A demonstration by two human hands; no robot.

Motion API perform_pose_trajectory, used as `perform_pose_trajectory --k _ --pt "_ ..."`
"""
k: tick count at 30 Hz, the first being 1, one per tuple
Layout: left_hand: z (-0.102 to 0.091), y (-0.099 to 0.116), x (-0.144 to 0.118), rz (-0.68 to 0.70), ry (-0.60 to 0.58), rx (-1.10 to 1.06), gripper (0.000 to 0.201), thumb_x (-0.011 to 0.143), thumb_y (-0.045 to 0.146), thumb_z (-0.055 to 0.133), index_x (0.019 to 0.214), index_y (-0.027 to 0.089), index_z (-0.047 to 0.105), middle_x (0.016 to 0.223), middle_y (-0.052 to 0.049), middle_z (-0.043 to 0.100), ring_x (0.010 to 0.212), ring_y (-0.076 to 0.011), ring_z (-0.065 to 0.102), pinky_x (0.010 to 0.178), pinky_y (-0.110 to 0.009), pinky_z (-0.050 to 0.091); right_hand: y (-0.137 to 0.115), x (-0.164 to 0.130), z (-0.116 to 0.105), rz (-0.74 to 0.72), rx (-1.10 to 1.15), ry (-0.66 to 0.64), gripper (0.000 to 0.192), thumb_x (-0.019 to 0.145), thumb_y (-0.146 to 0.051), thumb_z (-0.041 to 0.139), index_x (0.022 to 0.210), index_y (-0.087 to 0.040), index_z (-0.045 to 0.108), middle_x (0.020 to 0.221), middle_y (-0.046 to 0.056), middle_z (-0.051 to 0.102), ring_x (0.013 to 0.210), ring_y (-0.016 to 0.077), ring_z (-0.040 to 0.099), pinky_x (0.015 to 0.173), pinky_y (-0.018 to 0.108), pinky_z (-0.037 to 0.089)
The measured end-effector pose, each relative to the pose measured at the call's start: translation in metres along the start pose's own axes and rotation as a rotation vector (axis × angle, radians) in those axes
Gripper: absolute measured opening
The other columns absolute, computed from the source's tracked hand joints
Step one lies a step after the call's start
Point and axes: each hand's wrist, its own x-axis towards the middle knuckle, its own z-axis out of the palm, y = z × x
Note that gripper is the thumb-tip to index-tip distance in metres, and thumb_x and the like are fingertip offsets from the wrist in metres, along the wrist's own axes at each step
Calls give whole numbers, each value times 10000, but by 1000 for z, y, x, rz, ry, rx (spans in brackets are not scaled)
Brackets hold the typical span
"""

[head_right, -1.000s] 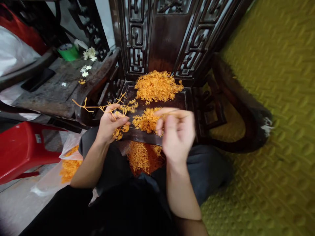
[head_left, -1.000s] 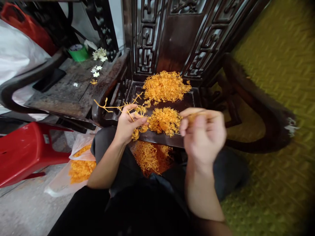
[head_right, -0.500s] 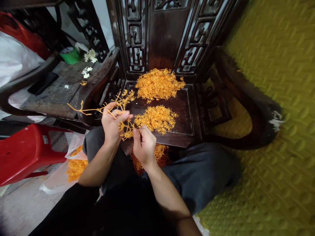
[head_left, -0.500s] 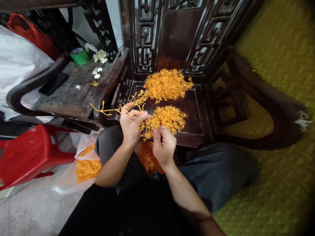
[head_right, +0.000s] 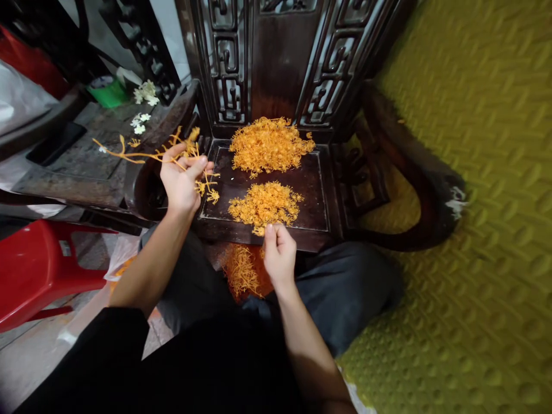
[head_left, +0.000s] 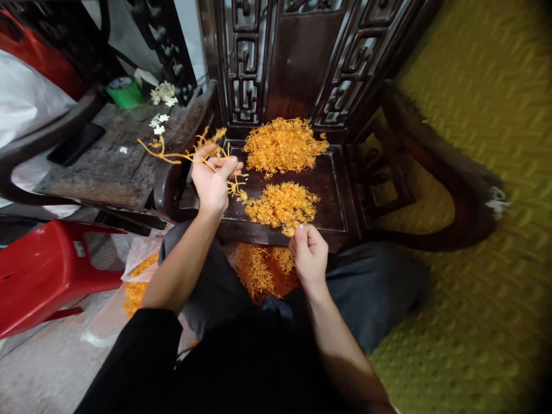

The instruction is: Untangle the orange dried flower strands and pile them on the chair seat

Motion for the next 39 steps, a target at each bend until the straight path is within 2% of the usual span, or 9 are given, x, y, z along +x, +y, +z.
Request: perform_pose_trajectory --k 3,8,13,19,25,28,31,34,39 --pt "14 3 14 -80 -158 -42 670 668 157 937 1203 269 549 735 46 702 710 -161 749 671 -264 602 12 38 -15 14 3 -102 419 1027 -555 497 757 -248 405 594 -73 328 497 118 323 472 250 316" --pt "28 -12 4 -214 -298 -150 617 693 187 934 1163 219 536 781 36 711 710 -139 755 673 -228 596 17 118 -20 -275 -900 -190 332 1038 -392 471 872 -166 648 940 132 648 885 255 602 818 396 494" --pt "21 -25 -1 -235 -286 -202 596 711 195 918 1155 226 522 846 34 734 735 -115 759 689 -200 594 46 143 -7 -298 -1273 -354 409 1037 -324 451 1227 -61 698 1370 262 611 1293 407 510 1070 580 410" --pt "19 -28 5 -198 -267 -214 593 719 214 916 1154 239 514 867 35 745 752 -112 759 708 -207 603 65 133 0 -314 -1155 -327 675 1075 -395 333 1555 77 384 1649 269 349 1597 401 168 1278 611 120" --pt "22 -28 7 -204 -248 -197 563 743 198 893 1154 239 510 872 39 731 760 -99 755 710 -194 594 35 141 -1 -311 -926 -273 550 1061 -286 338 1588 -154 428 1672 133 368 1524 325 401 1252 646 225" --pt "23 -26 6 -201 -240 -191 567 735 202 901 1148 237 514 859 38 731 746 -101 752 701 -192 591 17 133 7 -342 -732 -116 427 1046 -331 419 1348 -143 656 1464 163 623 1395 319 550 1203 616 337" --pt "26 -24 1 -183 -242 -184 594 704 217 925 1140 234 522 845 34 732 730 -111 754 684 -196 592 -6 114 29 -208 -318 -128 404 1015 -514 507 1003 -171 720 1016 121 778 986 261 736 893 451 586" --pt "29 -24 -5 -132 -219 -155 626 665 245 949 1130 235 530 831 35 730 715 -119 754 669 -205 595 -29 92 52 51 45 -366 395 938 -585 624 857 -200 645 744 27 729 595 169 681 560 298 539" --pt "29 -20 5 -19 -57 -120 605 688 285 935 1131 250 525 791 68 679 708 -114 744 688 -223 593 -35 42 55 214 251 -321 430 904 -539 706 690 -189 577 588 -12 661 436 104 585 497 240 467"
